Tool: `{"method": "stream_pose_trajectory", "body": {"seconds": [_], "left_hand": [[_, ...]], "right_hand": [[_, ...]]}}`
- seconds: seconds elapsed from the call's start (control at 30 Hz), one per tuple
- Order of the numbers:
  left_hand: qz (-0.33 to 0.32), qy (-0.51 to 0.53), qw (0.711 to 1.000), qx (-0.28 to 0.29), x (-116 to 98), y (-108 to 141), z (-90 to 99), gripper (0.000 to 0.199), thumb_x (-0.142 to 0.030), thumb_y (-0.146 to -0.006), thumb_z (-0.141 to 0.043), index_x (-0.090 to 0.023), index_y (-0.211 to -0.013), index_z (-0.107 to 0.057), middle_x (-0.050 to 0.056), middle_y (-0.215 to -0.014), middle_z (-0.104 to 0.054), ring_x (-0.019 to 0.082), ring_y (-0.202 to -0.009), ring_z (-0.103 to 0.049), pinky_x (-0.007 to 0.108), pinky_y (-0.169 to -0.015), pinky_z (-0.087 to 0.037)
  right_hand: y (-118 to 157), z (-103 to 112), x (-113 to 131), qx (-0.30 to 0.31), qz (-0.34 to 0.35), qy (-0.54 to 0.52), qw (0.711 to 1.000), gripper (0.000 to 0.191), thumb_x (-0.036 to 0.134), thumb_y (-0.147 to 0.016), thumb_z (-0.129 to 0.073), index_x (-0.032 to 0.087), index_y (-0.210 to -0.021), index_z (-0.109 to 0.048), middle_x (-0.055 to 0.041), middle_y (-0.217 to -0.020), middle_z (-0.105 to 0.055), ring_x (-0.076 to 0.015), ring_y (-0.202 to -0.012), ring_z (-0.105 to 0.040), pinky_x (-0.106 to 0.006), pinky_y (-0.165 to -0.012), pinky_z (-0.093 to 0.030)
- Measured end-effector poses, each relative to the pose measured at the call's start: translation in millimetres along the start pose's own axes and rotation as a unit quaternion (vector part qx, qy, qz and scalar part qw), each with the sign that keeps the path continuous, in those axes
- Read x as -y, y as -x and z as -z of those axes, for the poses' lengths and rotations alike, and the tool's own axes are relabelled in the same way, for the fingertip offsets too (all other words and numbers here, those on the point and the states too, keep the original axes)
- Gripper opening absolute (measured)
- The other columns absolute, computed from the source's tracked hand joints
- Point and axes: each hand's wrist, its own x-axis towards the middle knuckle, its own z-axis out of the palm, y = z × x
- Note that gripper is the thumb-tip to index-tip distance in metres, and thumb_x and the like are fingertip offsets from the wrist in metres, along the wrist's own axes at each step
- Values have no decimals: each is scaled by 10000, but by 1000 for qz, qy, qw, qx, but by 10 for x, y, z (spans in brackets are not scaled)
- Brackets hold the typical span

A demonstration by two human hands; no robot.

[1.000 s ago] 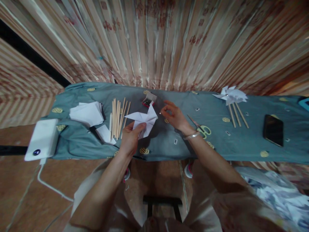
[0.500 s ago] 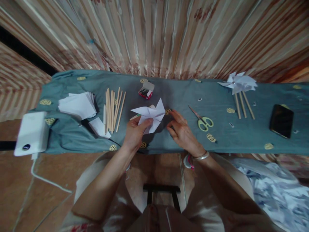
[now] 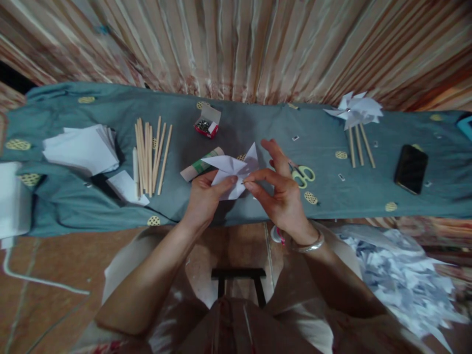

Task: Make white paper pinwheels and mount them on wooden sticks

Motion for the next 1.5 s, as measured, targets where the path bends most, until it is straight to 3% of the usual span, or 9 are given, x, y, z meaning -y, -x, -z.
{"method": "stream_pose_trajectory", "body": {"seconds": [0.33,0.7,1.0,1.33,1.5], "left_hand": [[-5,-10,1000,29,46,3,-18,202,-316,-601,-851,-166,-706,-767,-2,-663,-703,106,-550,-538,233,-558,-424],[-7,-32,999,21,16,21,-11,191,-301,-604,-840,-161,-711,-766,-2,-680,-706,114,-574,-551,232,-571,-427],[-14,-46,999,19,41,25,1,181,-292,-624,-827,-162,-740,-782,3,-698,-722,116,-585,-565,220,-555,-426],[40,23,999,17,77,25,-55,246,-288,-549,-875,-154,-724,-767,13,-720,-737,128,-618,-604,246,-625,-478],[37,27,999,15,118,18,-55,256,-281,-558,-872,-146,-753,-777,20,-753,-751,128,-639,-618,241,-642,-477]], "right_hand": [[-25,8,-69,17,-4,-8,1000,81,322,-891,-664,269,-879,-723,52,-1596,-383,-310,-1538,-232,-571,-1202,-341],[-39,8,-123,28,-11,-36,999,104,325,-873,-693,235,-899,-738,-18,-1573,-426,-274,-1508,-319,-502,-1233,-294],[-42,11,-141,38,-21,-45,998,137,384,-896,-660,259,-907,-715,4,-1563,-439,-254,-1483,-371,-497,-1210,-335],[-45,-30,-262,39,-43,-103,993,156,409,-851,-700,258,-862,-732,-24,-1496,-533,-243,-1447,-433,-413,-1215,-360],[-28,-31,-286,43,-77,-153,984,140,393,-840,-697,259,-852,-734,-8,-1485,-543,-237,-1456,-417,-440,-1233,-320]]}}
